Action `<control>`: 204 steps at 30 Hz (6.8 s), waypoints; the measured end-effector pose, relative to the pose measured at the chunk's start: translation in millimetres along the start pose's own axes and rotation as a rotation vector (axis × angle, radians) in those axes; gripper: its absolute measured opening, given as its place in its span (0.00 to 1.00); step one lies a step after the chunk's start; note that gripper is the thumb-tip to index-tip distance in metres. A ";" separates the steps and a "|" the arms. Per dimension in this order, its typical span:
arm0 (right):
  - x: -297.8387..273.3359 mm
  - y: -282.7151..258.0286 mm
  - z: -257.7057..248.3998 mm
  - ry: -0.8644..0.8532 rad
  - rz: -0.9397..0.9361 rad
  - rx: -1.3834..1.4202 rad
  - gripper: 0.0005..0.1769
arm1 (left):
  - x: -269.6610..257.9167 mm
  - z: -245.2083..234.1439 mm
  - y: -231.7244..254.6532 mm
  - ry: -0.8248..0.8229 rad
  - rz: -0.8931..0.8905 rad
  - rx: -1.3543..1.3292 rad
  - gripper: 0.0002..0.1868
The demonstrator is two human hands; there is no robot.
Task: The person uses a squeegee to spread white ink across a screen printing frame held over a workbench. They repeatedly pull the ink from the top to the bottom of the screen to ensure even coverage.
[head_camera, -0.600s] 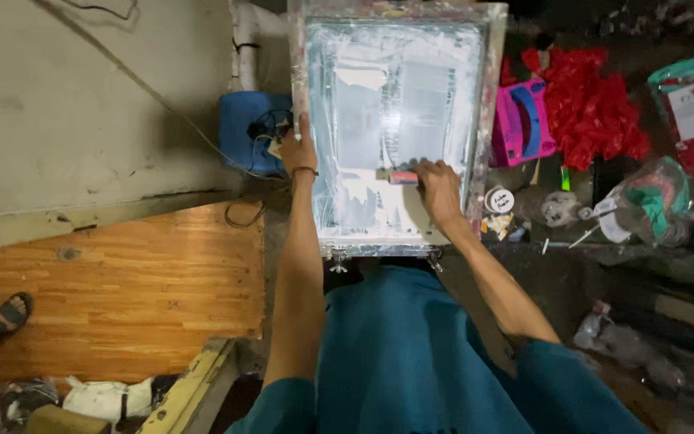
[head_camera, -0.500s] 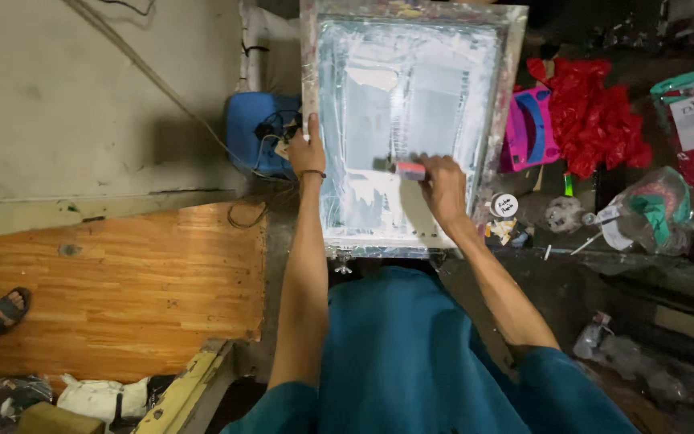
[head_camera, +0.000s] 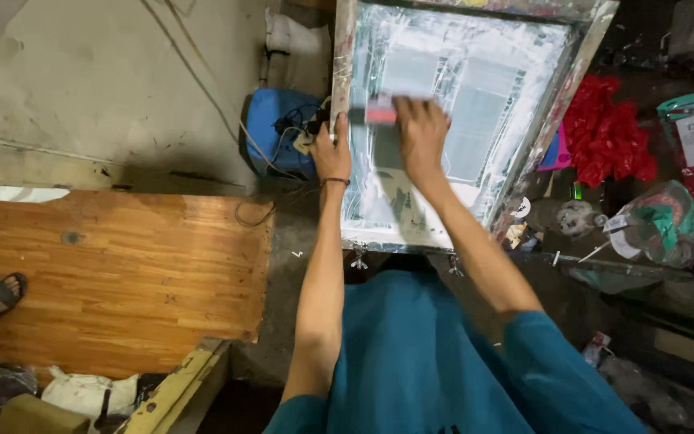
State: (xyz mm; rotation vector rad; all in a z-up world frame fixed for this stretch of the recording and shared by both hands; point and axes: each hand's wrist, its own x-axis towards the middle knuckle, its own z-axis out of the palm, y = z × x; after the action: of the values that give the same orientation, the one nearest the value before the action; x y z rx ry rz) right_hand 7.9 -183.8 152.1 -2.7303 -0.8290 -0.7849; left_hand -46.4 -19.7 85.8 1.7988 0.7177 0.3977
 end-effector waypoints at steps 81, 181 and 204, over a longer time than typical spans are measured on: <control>-251.9 84.6 -48.6 -0.014 0.602 0.798 0.18 | 33.7 -16.6 -18.6 -0.069 -0.251 0.283 0.47; -226.9 -52.5 -130.2 -0.123 0.663 0.742 0.22 | -5.2 -35.7 30.3 -0.079 0.064 0.028 0.38; -231.4 -62.2 -98.5 -0.009 0.738 0.736 0.18 | 18.3 -31.7 -6.2 -0.156 0.086 -0.003 0.37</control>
State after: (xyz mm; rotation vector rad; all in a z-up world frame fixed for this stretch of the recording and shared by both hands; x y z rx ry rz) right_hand -232.8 -270.8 112.4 -2.0958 -0.0280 -0.2299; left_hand -52.9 16.7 89.3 1.8396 0.5323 0.3108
